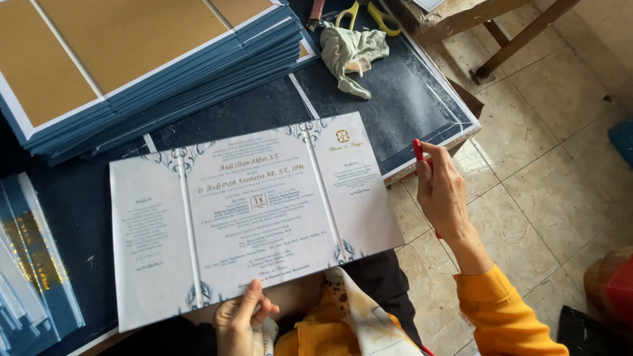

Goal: Assembling wedding invitations by placing printed inserts into card covers, applying adhesive with a tool, and wiping them clean.

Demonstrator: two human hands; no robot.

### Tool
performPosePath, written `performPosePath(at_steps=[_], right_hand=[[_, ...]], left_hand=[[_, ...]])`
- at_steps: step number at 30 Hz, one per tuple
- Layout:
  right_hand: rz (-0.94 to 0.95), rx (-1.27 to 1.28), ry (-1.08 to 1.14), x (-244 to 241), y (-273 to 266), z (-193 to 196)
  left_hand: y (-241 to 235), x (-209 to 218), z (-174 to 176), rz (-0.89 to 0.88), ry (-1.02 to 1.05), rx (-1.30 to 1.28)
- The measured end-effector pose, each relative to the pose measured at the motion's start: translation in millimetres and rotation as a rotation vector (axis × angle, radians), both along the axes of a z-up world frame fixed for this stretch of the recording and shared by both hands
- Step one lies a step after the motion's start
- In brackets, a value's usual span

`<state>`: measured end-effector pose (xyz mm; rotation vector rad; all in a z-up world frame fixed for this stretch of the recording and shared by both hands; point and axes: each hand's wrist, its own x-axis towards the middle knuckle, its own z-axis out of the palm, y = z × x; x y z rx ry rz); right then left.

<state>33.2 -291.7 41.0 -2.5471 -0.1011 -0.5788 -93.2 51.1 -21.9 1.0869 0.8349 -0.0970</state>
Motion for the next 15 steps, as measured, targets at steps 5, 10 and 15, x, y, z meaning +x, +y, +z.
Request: performPosePath(at_steps=[5,10,15], right_hand=[[0.141,-0.077,0.026,-4,25,27],[0.393,-0.261,0.084,-16,51,17],[0.604,-0.319,0.087,37,68,-9]], left_hand=[[-13,26,57,-0.163,-0.119,0.048],[-8,44,78,-0.759,-0.313,0.544],[-7,99,63,-0.778,-0.913,1.682]])
